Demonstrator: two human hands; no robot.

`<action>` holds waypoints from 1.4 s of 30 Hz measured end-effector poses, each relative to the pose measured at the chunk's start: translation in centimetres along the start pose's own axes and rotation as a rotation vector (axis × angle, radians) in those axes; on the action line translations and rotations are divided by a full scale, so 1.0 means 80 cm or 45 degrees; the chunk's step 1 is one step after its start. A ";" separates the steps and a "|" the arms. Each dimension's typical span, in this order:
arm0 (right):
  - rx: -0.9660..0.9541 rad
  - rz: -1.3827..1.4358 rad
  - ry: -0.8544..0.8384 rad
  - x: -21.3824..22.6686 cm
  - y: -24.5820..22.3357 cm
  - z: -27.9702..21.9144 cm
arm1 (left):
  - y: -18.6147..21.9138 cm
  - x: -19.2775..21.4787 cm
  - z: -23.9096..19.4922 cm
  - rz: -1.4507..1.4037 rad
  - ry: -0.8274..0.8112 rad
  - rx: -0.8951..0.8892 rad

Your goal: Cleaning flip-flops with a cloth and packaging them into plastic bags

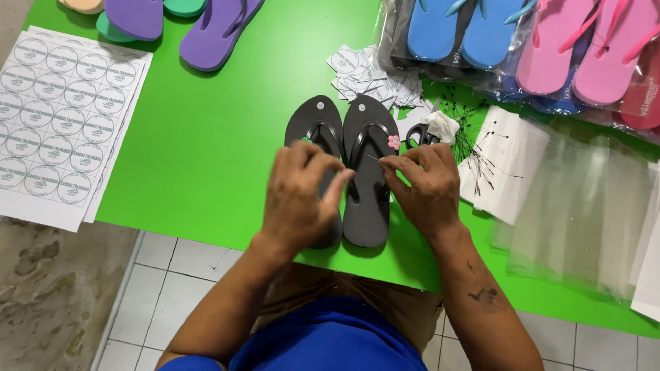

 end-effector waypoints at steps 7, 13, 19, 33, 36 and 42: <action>0.027 0.117 0.010 -0.022 -0.019 0.023 | -0.055 -0.043 -0.002 0.394 -0.051 -0.002; -0.068 0.206 -0.054 -0.033 -0.014 0.019 | -0.055 -0.046 0.002 0.321 0.048 -0.075; -0.069 0.025 -0.070 -0.002 -0.004 0.016 | -0.064 -0.021 0.004 0.309 -0.038 -0.118; -0.592 0.770 0.007 -0.017 -0.003 0.018 | -0.024 -0.049 0.036 0.090 -0.115 -0.119; -0.655 0.905 0.040 -0.028 -0.005 0.016 | -0.038 -0.072 0.031 -0.383 -0.101 0.201; -0.719 0.733 0.104 -0.031 0.010 0.008 | -0.046 -0.085 0.021 -0.959 0.027 0.643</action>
Point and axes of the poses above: each hand's wrist, its own z-axis towards the middle knuckle, its own x-axis out of the back of the hand, y = z × x, the point moved 6 cm from there along z, towards the middle knuckle, and after that the axes turned 2 degrees about z, right-handed, at the moved point
